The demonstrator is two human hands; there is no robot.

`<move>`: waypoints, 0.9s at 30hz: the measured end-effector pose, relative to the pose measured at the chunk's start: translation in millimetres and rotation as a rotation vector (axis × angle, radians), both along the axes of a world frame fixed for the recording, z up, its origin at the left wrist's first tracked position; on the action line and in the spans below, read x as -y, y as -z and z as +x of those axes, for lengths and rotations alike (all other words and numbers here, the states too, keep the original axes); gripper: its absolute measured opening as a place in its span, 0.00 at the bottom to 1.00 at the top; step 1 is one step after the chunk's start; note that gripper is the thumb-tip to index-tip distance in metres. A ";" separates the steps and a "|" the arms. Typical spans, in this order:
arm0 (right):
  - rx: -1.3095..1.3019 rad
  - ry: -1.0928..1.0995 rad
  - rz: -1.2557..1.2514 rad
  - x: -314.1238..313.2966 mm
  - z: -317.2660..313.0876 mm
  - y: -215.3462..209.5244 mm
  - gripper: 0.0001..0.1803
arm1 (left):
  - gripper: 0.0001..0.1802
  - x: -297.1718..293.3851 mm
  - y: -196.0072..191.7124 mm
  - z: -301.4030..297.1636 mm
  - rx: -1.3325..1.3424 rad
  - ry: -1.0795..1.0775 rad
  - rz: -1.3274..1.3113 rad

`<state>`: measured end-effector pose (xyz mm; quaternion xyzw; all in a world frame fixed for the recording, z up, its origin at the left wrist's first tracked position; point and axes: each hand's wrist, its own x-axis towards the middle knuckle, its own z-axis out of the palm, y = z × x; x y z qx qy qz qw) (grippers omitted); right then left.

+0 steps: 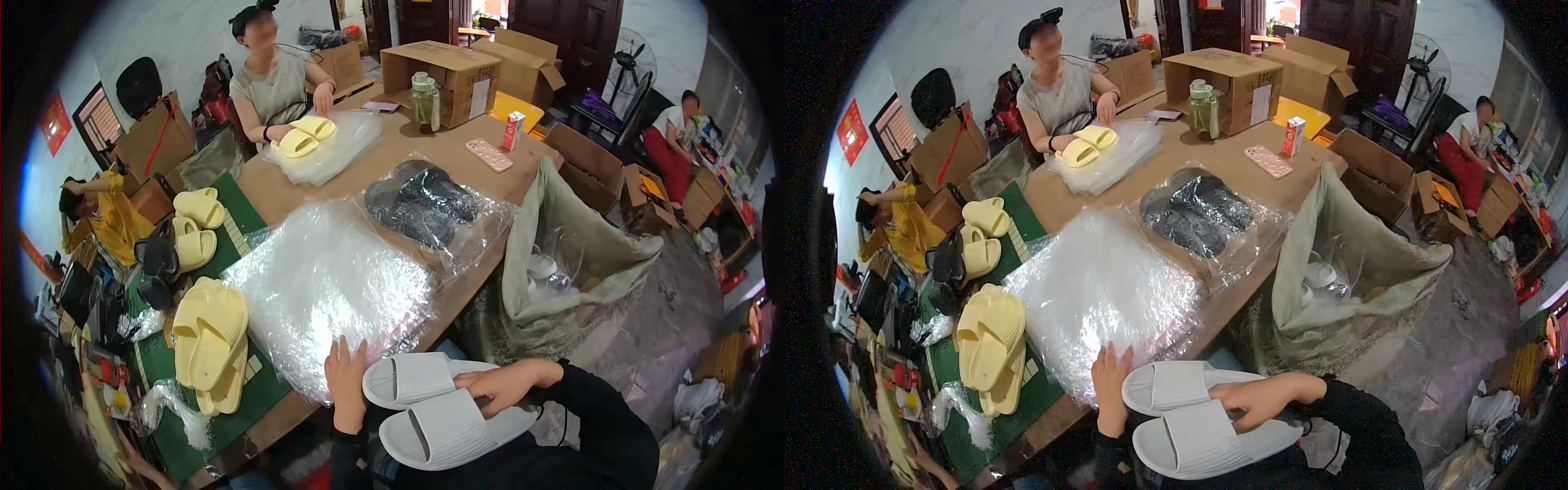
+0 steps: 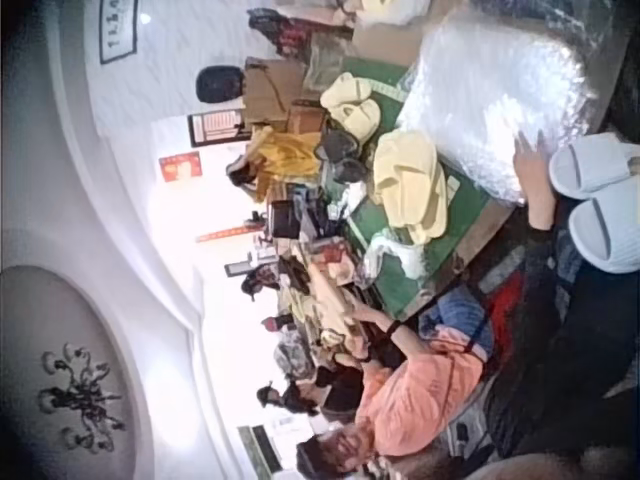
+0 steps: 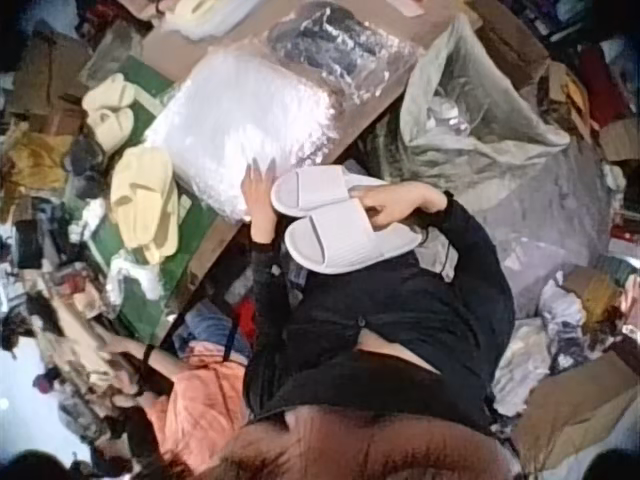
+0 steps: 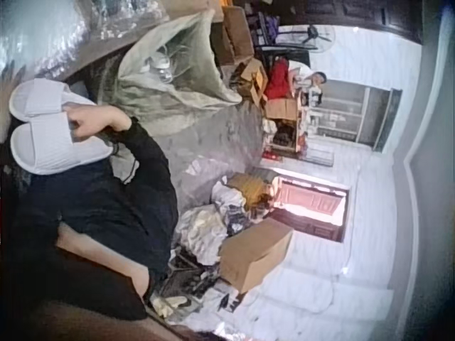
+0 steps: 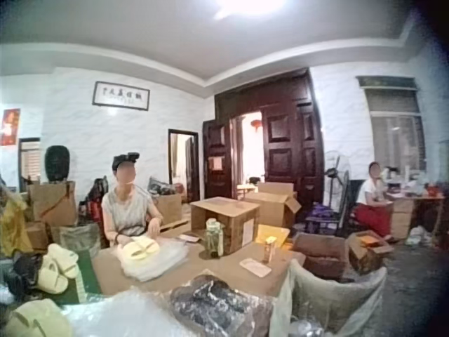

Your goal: Packaging pairs of slides into plastic bags and placing them into a large collection bag or box.

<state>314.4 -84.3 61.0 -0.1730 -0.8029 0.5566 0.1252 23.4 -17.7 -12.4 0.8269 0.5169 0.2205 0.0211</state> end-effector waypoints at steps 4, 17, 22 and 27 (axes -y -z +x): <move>-0.019 0.021 0.008 3.3 1.2 -8.0 0.24 | 0.24 0.7 -7.1 3.2 -0.012 0.006 -0.012; 0.015 0.015 -0.014 4.2 5.8 -8.9 0.25 | 0.16 -16.6 -26.6 -1.7 0.370 -0.078 -0.233; -0.042 0.031 0.004 3.8 4.4 -7.3 0.25 | 0.13 -17.3 -30.0 -2.3 0.561 -0.195 -0.265; 0.023 -0.001 -0.021 2.4 5.4 -5.7 0.25 | 0.10 -20.1 -29.2 -3.5 0.683 -0.345 -0.209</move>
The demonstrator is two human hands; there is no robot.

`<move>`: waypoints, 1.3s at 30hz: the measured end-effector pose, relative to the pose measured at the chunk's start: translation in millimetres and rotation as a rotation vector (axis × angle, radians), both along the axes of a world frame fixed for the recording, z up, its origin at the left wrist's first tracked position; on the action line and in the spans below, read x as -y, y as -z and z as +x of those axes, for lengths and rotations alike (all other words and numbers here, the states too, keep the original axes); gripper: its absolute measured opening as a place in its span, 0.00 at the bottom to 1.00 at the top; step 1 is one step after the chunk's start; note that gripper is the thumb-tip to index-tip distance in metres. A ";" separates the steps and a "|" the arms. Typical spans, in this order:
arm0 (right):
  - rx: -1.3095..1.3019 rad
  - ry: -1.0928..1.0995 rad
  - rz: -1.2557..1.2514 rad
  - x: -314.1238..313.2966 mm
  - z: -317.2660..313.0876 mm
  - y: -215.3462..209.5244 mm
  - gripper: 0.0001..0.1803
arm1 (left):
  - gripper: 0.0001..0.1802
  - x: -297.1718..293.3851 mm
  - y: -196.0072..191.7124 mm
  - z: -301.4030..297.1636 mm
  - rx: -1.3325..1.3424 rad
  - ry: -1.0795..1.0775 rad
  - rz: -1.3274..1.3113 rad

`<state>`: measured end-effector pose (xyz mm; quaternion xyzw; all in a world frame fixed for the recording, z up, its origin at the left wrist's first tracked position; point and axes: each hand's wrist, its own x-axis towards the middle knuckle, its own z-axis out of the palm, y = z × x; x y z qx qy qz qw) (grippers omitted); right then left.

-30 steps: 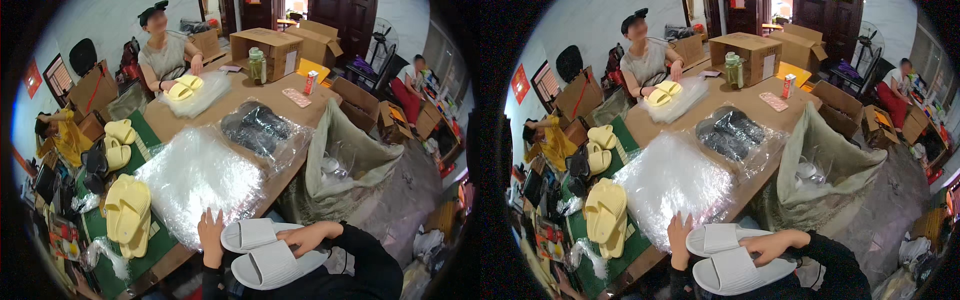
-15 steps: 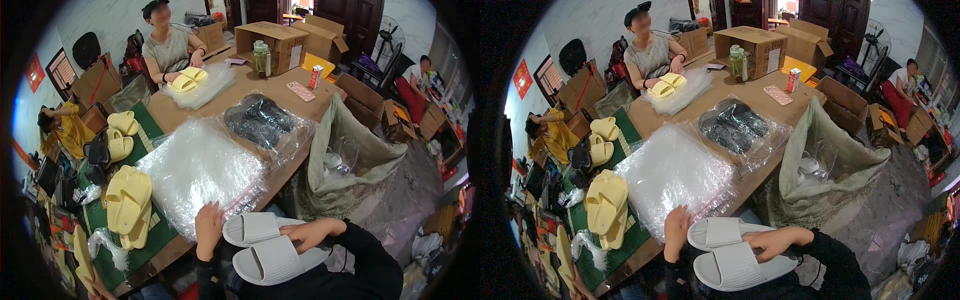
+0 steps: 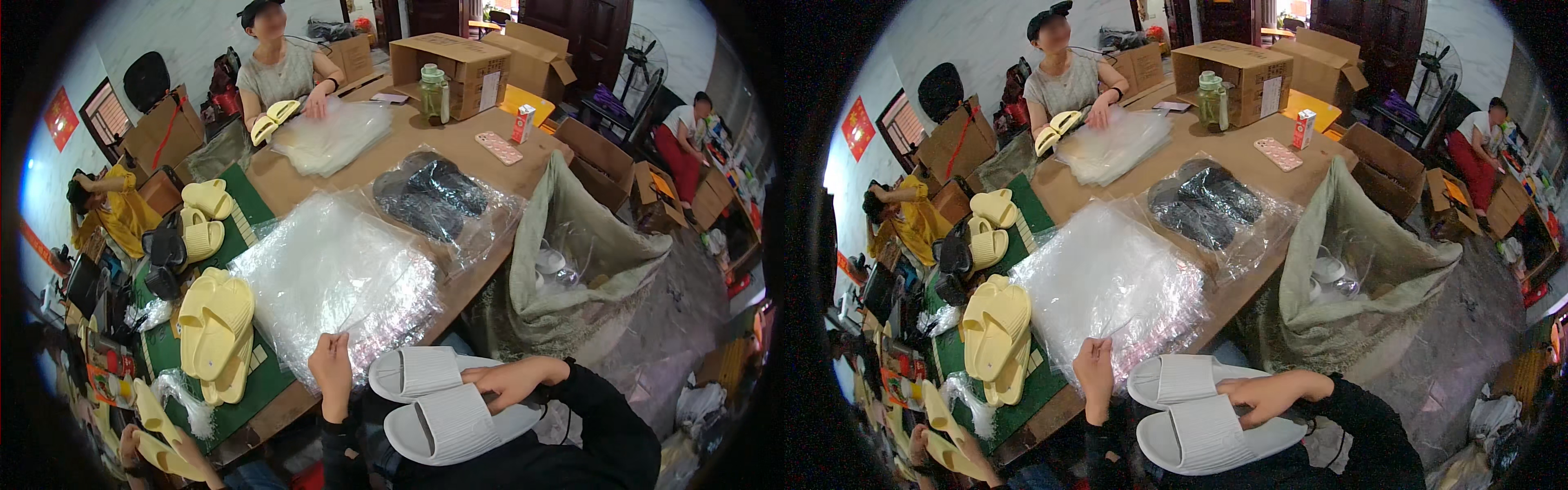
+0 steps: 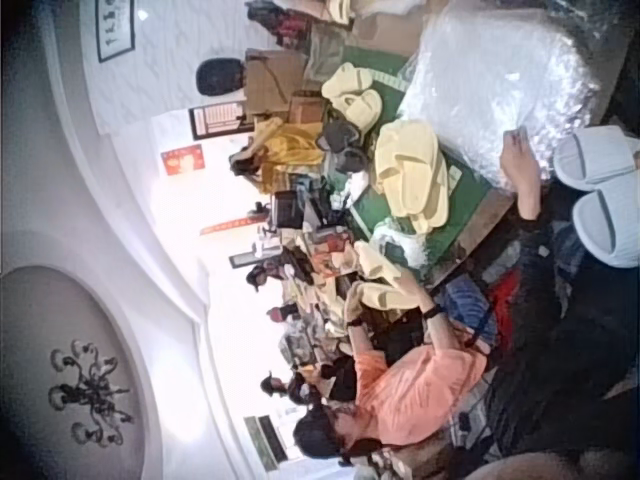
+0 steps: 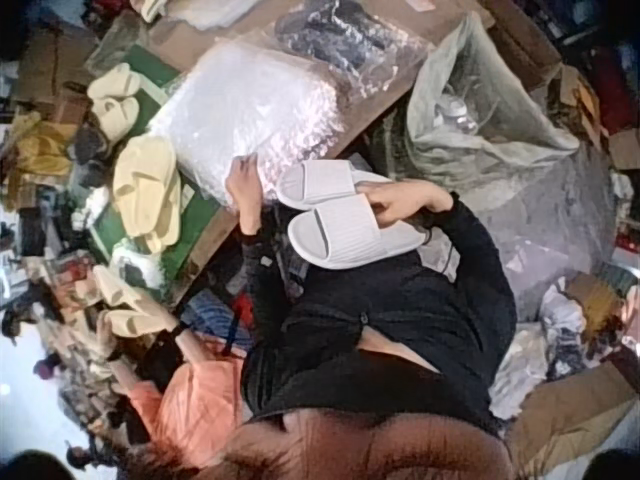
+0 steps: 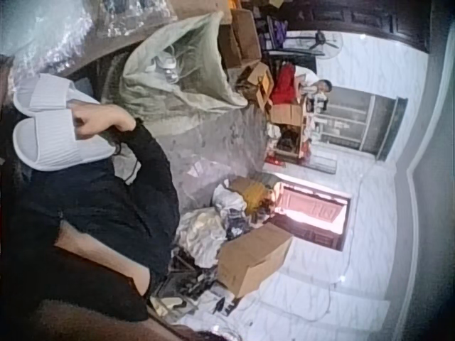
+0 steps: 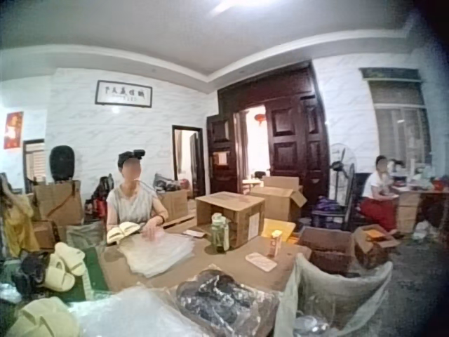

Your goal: Packaging pairs of slides into plastic bags and placing them into a large collection bag or box.

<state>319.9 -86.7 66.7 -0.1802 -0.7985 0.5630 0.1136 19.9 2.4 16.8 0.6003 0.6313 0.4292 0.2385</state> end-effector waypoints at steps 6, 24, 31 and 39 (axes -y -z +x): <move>-0.038 0.018 0.027 0.7 -0.6 -2.8 0.26 | 0.15 0.6 -8.2 -1.9 0.046 0.030 -0.151; 0.060 0.315 0.444 -17.8 -12.4 -29.1 0.18 | 0.16 16.4 -36.6 19.3 -0.210 0.137 0.245; 0.239 0.444 0.732 -22.7 -15.3 -16.7 0.16 | 0.20 24.4 -45.5 24.0 -0.478 0.204 0.400; 0.404 0.518 0.793 -31.6 -27.3 -6.9 0.13 | 0.20 35.2 -43.1 38.1 -0.583 0.311 0.387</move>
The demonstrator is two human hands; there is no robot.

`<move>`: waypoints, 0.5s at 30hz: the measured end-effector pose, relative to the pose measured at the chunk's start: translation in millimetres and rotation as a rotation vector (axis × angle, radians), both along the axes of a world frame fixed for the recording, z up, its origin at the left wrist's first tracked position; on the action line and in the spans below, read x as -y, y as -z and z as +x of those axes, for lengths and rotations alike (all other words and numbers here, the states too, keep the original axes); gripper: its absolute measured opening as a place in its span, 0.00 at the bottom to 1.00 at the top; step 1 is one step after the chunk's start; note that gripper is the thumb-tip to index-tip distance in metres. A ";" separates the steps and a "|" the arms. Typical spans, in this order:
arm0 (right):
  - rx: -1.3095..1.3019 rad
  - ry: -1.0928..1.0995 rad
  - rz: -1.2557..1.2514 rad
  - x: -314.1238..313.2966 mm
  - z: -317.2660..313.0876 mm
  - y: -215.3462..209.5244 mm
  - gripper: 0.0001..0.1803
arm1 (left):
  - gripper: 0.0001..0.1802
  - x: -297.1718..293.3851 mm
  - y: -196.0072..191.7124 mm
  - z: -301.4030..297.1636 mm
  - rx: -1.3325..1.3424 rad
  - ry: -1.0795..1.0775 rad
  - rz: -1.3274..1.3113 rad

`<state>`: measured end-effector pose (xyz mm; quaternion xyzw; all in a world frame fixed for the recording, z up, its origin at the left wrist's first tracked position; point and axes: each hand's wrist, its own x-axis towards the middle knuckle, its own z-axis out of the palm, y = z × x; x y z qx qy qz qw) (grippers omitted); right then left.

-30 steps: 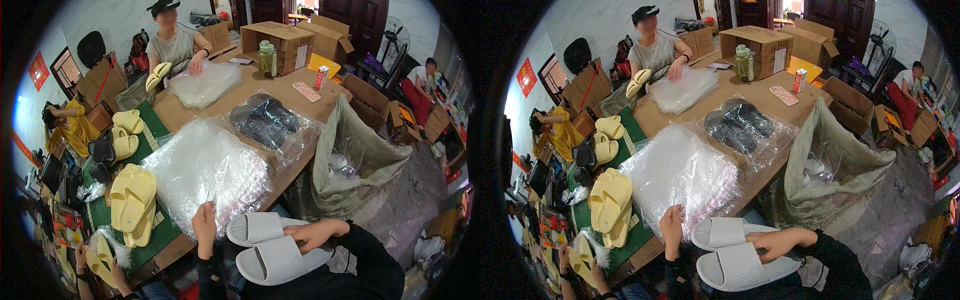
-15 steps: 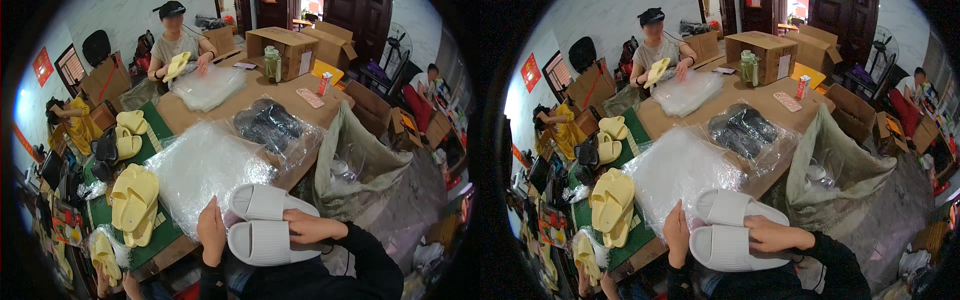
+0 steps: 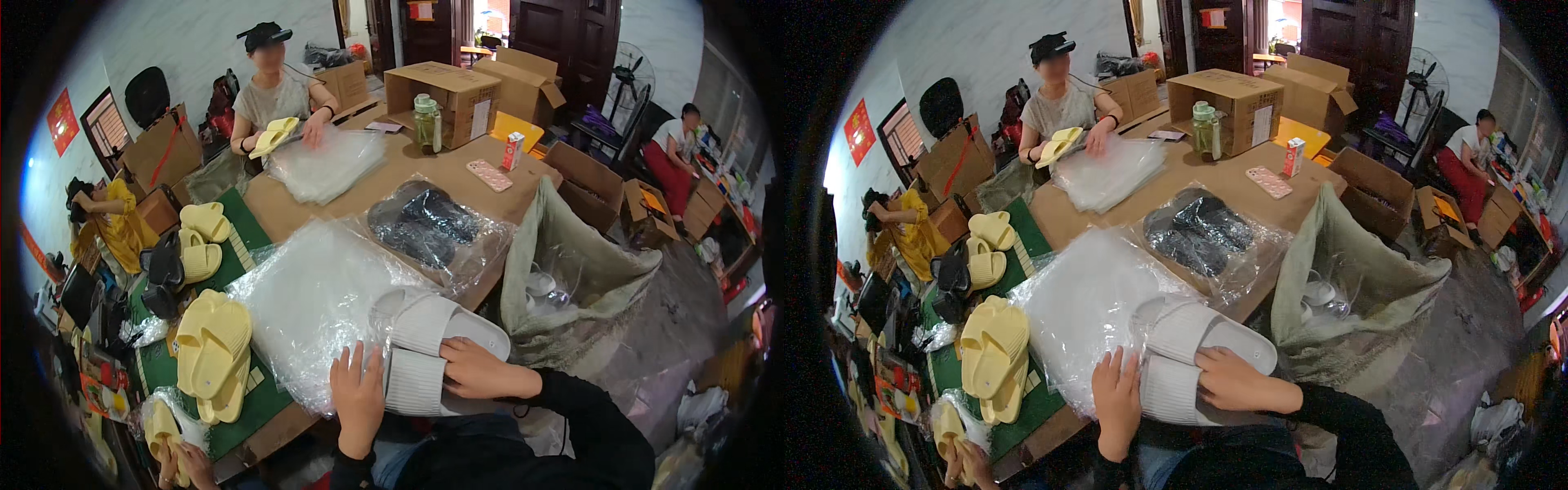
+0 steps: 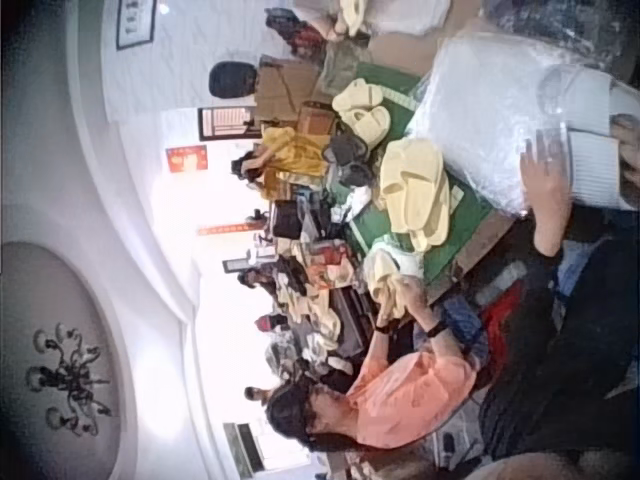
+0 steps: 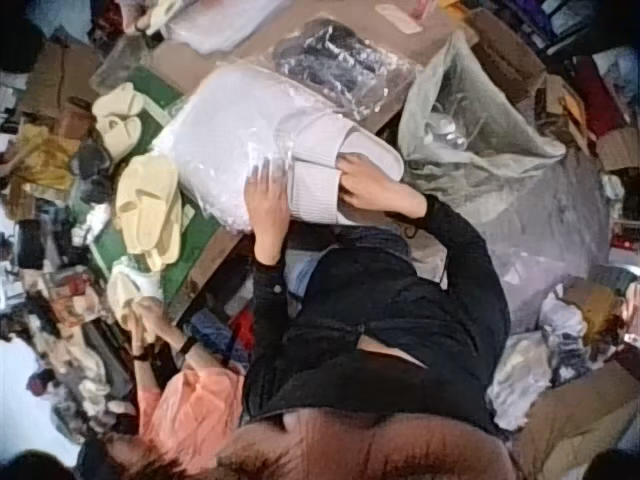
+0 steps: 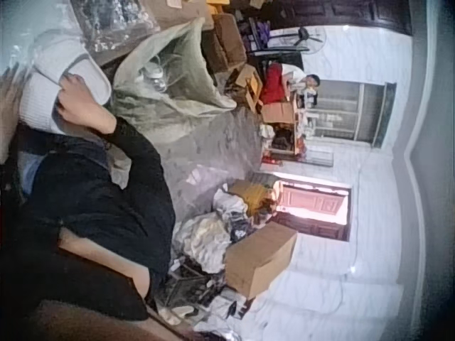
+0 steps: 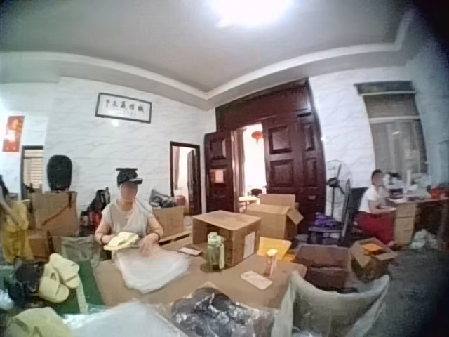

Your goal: Packaging pairs of slides into plastic bags and placing them into a large collection bag or box.

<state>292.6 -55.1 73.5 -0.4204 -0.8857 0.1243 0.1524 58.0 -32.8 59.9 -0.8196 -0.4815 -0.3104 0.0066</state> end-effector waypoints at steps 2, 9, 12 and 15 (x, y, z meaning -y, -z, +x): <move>-0.017 0.031 0.109 -1.9 -3.0 7.8 0.13 | 0.20 3.9 -4.1 5.7 -0.019 -0.005 -0.017; -0.038 0.075 0.081 -10.7 -21.7 14.2 0.14 | 0.21 9.8 -4.6 11.2 -0.075 -0.016 -0.007; -0.030 0.086 0.108 -12.5 -27.7 18.4 0.14 | 0.22 7.5 -1.0 12.4 -0.075 -0.014 0.011; -0.012 0.089 0.092 -10.0 -28.3 19.3 0.14 | 0.21 6.7 -0.9 8.8 -0.049 -0.034 -0.041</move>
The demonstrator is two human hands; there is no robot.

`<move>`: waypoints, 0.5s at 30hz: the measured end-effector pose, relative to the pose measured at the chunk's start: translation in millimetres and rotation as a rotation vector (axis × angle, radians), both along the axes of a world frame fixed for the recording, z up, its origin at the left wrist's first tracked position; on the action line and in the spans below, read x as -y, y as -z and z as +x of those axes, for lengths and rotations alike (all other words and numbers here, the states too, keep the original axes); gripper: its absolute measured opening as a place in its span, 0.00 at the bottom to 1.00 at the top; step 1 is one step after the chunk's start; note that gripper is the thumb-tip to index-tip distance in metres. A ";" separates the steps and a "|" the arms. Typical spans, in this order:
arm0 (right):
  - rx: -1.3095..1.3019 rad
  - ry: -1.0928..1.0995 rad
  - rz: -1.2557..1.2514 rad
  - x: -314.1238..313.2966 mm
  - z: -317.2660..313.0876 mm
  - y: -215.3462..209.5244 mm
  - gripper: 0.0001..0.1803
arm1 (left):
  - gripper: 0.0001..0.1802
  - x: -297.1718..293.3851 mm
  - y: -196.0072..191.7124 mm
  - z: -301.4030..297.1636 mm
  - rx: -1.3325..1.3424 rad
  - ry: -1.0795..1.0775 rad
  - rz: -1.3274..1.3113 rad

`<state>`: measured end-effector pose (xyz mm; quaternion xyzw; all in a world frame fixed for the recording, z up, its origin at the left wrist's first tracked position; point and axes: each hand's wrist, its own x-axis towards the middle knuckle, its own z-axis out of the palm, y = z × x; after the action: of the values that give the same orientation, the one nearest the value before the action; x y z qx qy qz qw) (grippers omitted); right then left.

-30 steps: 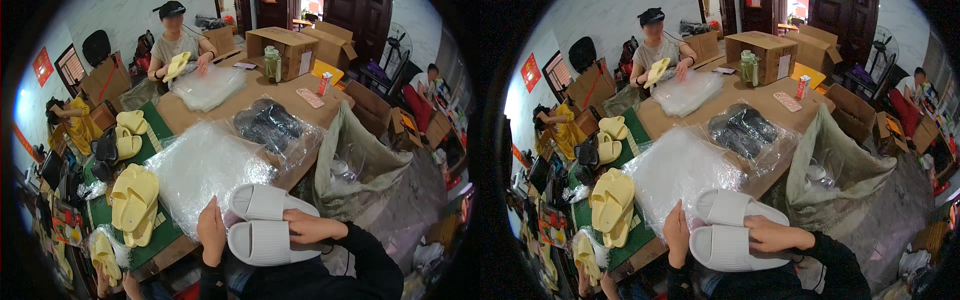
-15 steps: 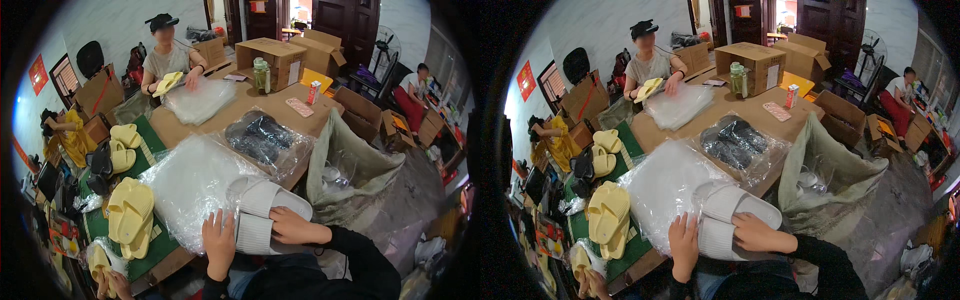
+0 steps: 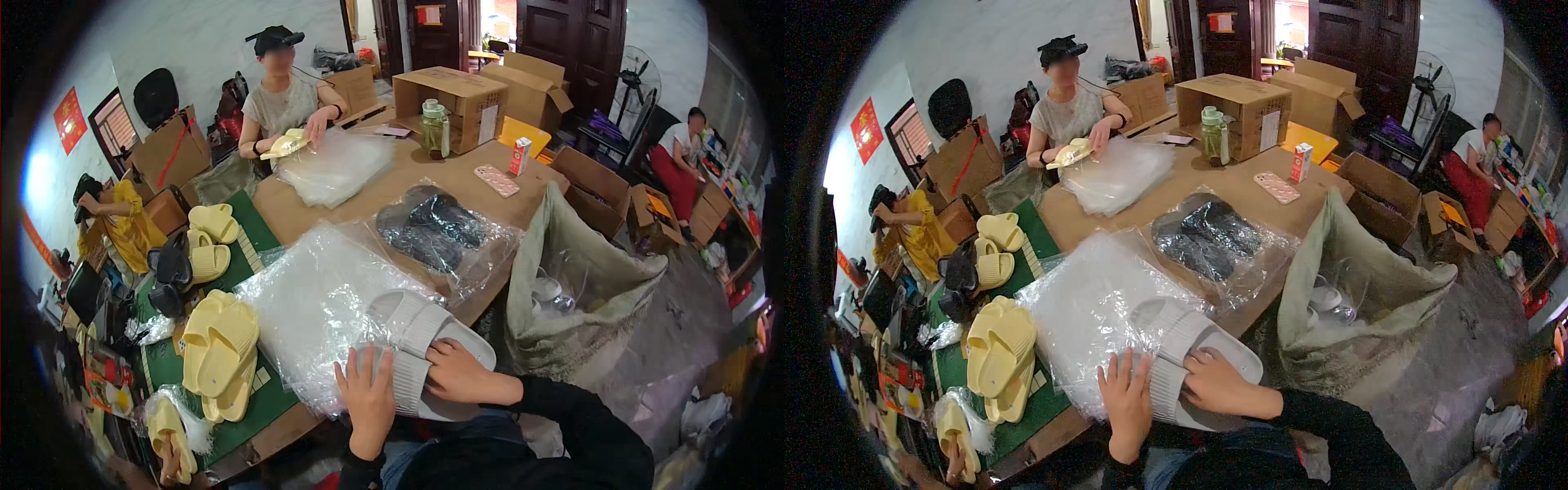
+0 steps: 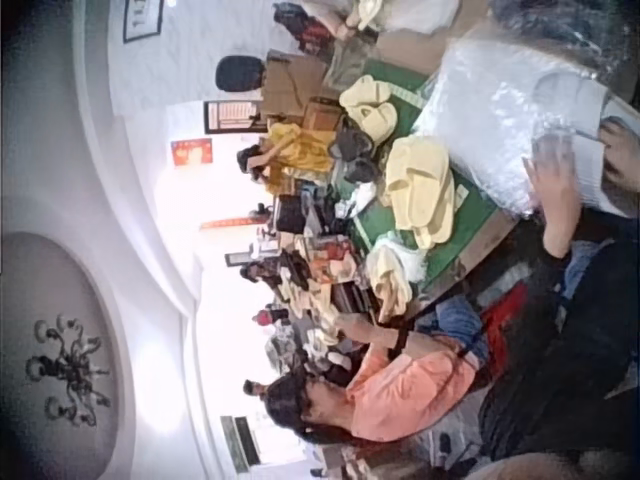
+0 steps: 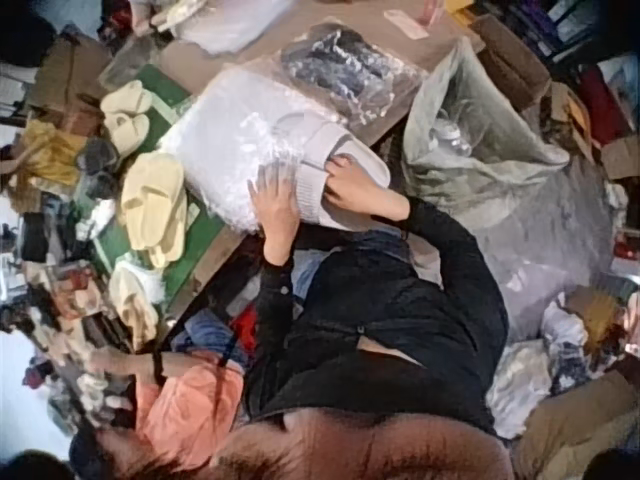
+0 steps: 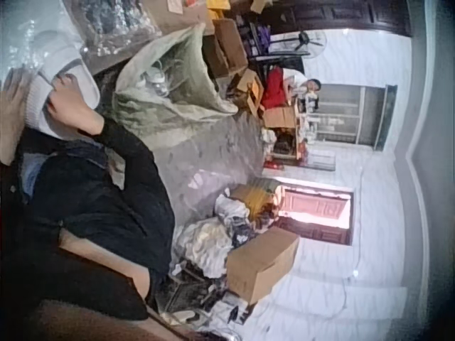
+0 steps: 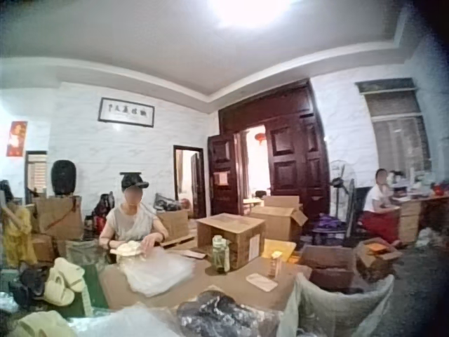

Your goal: Packaging pairs of slides into plastic bags and placing them into a large collection bag or box.

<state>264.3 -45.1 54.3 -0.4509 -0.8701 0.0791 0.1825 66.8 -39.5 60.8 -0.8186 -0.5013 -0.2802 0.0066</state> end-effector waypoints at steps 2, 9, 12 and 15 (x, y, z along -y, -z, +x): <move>0.010 -0.005 0.007 0.5 3.4 7.4 0.14 | 0.21 -1.5 1.5 -4.2 0.018 -0.021 -0.024; 0.040 0.022 -0.021 12.2 27.9 14.7 0.14 | 0.21 -17.4 2.7 -29.7 0.372 -0.044 -0.167; 0.060 0.035 -0.098 16.5 38.0 5.1 0.14 | 0.20 -24.3 1.3 -39.0 0.457 -0.080 -0.217; 0.025 0.035 -0.141 16.5 48.4 -2.3 0.13 | 0.20 -29.3 -5.9 -42.8 0.554 -0.090 -0.308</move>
<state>312.7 -61.6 56.5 -0.4788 -0.8565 0.1312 0.1411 24.0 -10.2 66.6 -0.6795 -0.5563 -0.4127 -0.2419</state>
